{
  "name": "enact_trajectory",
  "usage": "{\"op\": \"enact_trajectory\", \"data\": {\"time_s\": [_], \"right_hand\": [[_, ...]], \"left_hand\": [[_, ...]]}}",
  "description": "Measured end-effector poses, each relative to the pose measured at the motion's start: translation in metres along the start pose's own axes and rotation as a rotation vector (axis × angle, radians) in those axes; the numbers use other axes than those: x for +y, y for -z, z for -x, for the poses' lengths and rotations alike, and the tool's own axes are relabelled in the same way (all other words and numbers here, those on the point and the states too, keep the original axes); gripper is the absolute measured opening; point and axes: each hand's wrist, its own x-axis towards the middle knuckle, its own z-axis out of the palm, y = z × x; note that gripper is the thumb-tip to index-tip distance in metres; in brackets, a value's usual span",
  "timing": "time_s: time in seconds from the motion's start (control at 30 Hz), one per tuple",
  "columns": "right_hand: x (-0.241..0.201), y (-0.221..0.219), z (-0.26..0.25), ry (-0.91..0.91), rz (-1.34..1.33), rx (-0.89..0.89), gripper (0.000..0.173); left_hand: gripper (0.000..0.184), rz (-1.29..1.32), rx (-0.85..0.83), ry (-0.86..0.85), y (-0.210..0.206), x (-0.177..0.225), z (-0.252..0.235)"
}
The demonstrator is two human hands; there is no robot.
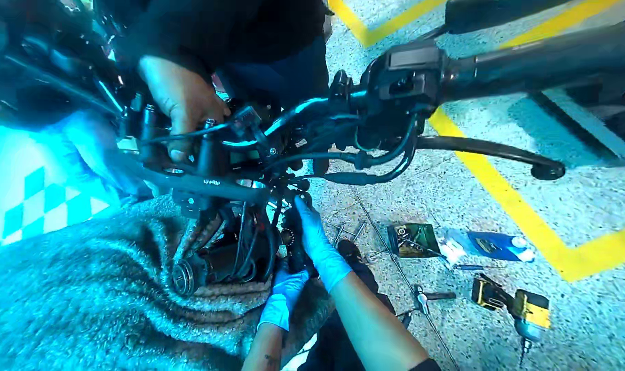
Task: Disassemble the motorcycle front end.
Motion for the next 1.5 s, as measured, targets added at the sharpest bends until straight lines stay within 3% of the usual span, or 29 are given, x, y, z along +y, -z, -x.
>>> {"op": "enact_trajectory", "data": {"time_s": [0.1,0.2,0.33,0.47,0.53,0.63,0.73,0.83,0.9,0.93,1.0,1.07,1.23,1.3,1.5], "right_hand": [[0.005,0.020,0.000,-0.014,0.088,-0.120,0.061],[0.015,0.035,-0.002,-0.049,0.338,-0.224,0.060],[0.032,0.041,-0.006,-0.146,0.383,-0.163,0.058],[0.035,0.045,-0.009,-0.150,0.413,-0.181,0.065],[0.035,0.048,-0.012,-0.141,0.453,-0.205,0.065],[0.026,0.052,-0.009,-0.141,0.499,-0.201,0.065],[0.017,0.043,-0.010,-0.161,0.478,-0.164,0.059],[0.019,0.046,-0.014,-0.152,0.463,-0.180,0.059],[0.022,0.048,-0.019,-0.157,0.466,-0.184,0.061],[0.024,0.049,-0.022,-0.159,0.470,-0.185,0.061],[0.027,0.054,-0.026,-0.162,0.467,-0.180,0.061],[0.026,0.060,-0.028,-0.188,0.464,-0.158,0.061],[0.023,0.077,-0.028,-0.235,0.455,-0.089,0.060],[0.026,0.093,-0.033,-0.215,0.449,-0.053,0.058],[0.022,0.136,-0.018,-0.172,0.541,0.066,0.055]], "left_hand": [[0.068,0.032,-0.009,0.003,-0.008,-0.001,-0.003],[0.069,0.096,-0.005,0.001,-0.012,0.000,-0.002],[0.076,0.199,-0.044,0.023,-0.013,0.001,-0.004],[0.088,-0.128,-0.189,0.008,0.008,0.003,0.024],[0.076,-0.327,-0.177,-0.158,0.029,-0.004,0.065],[0.043,-0.336,0.120,-0.664,0.064,-0.025,0.137],[0.036,-0.218,0.402,-0.854,0.124,-0.022,0.171],[0.065,-0.251,0.567,-0.811,0.187,-0.007,0.162],[0.093,-0.461,0.542,-0.686,0.211,0.004,0.143],[0.098,-0.566,0.479,-0.635,0.216,0.013,0.135],[0.092,-0.746,0.359,-0.583,0.216,0.033,0.120],[0.077,-0.809,0.381,-0.653,0.213,0.043,0.113],[0.041,-0.627,0.591,-0.709,0.200,0.022,0.110],[0.031,-0.597,0.572,-0.731,0.195,0.016,0.110],[0.032,-0.328,0.444,-0.731,0.206,0.018,0.128]]}}
